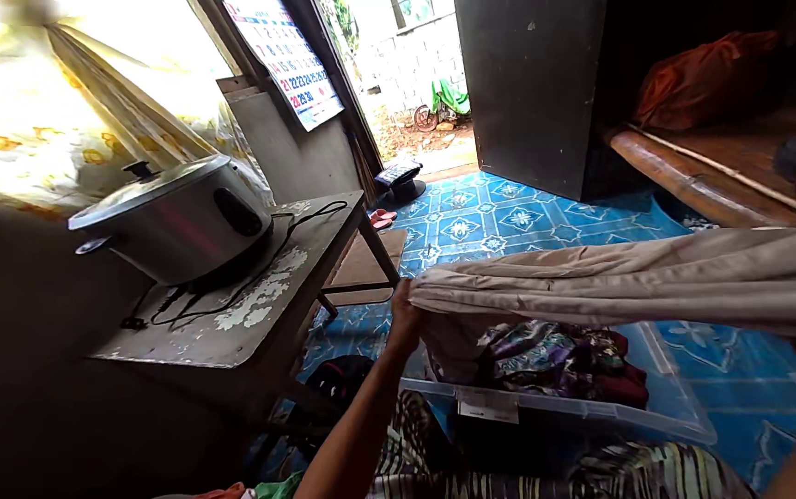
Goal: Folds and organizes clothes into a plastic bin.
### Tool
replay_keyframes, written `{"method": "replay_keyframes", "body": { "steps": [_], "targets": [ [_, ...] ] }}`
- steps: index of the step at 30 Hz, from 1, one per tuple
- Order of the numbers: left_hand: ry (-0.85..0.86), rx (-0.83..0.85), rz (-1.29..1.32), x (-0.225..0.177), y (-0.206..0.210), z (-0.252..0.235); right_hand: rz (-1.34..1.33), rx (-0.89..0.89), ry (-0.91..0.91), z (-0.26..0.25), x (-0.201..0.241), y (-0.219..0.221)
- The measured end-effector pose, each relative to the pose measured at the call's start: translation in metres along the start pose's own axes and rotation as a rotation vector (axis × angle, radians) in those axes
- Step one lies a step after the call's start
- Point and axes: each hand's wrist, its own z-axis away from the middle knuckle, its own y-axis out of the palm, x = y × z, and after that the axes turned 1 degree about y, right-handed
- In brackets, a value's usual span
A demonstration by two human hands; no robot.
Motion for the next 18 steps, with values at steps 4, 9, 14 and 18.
{"method": "replay_keyframes", "body": {
  "steps": [4, 9, 14, 18],
  "targets": [
    [0.035, -0.155, 0.129, -0.035, -0.022, -0.017, 0.654, -0.215, 0.115, -0.017, -0.032, -0.006],
    [0.134, -0.125, 0.024, -0.053, -0.029, -0.028, 1.398, 0.019, 0.219, -0.017, -0.066, -0.019],
    [0.212, 0.015, -0.215, -0.057, -0.004, -0.032, 1.203, 0.622, 0.262, 0.005, -0.082, 0.026],
    [0.302, 0.092, -0.259, -0.070, 0.026, -0.033, 0.909, 1.153, 0.333, 0.045, -0.110, 0.066]
  ]
}}
